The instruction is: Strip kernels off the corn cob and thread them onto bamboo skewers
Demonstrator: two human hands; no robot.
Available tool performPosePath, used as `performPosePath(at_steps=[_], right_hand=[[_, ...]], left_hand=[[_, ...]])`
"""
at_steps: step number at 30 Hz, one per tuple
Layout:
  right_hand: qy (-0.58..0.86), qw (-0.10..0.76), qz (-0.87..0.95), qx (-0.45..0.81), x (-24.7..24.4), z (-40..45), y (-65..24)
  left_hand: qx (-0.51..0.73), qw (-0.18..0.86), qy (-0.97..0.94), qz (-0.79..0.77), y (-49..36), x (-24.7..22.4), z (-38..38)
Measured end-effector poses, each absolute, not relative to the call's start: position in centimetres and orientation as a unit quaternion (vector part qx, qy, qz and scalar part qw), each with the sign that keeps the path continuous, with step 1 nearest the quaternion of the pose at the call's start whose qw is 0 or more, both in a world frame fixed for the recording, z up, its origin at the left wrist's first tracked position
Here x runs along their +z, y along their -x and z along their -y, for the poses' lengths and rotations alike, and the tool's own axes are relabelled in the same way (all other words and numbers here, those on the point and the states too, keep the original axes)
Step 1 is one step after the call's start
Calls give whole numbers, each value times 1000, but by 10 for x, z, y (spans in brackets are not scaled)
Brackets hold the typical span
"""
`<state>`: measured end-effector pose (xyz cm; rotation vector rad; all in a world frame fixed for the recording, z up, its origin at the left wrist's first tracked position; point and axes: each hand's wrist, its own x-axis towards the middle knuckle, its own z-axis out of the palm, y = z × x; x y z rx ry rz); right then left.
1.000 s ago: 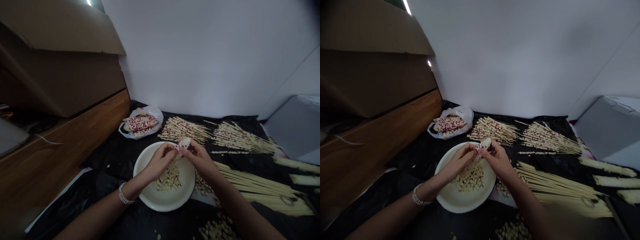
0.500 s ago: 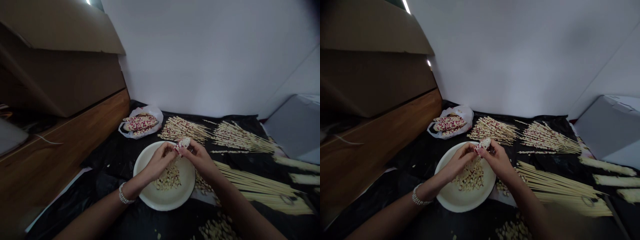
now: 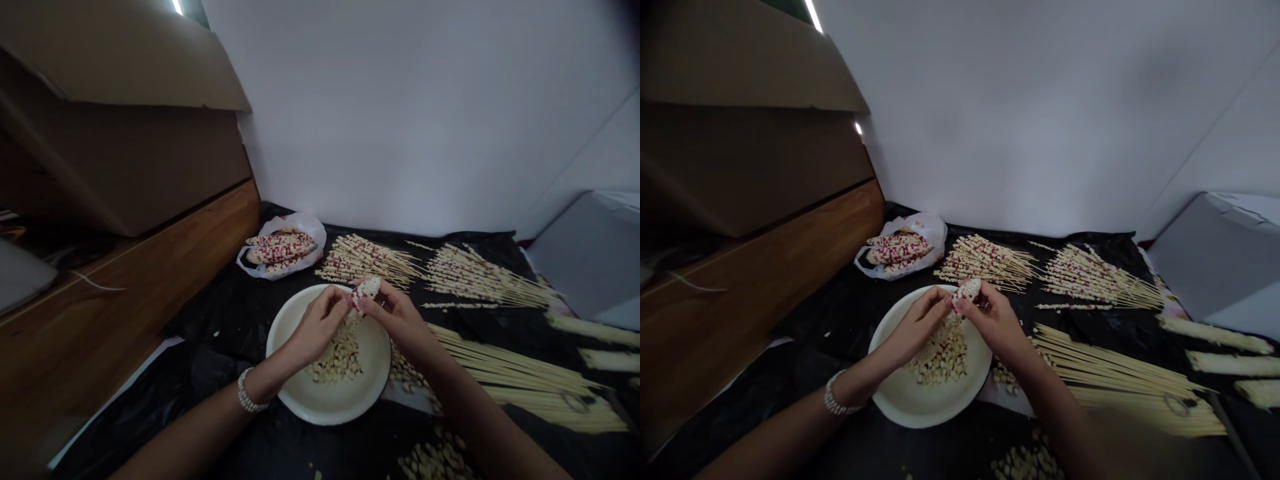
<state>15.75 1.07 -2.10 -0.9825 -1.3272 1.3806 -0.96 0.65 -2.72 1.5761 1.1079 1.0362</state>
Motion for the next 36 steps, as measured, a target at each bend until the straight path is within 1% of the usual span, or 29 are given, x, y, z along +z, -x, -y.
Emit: performPosePath(at_steps=[12,21,29,36], right_hand=[[396,475,541,570,-25,-10,-156],[396,484,527,576,-31,-14,-158],[388,475,534,581,-30,-14,-159],[400,477,556,551,-31,-14,-155]], left_hand=[[415,396,-664,-479,11,-35,-9],[418,445,-654,-446,7,-28,-4],[408,415,-670,-461,7,-32,-5],[379,365,-693,-493,9,-33,-2]])
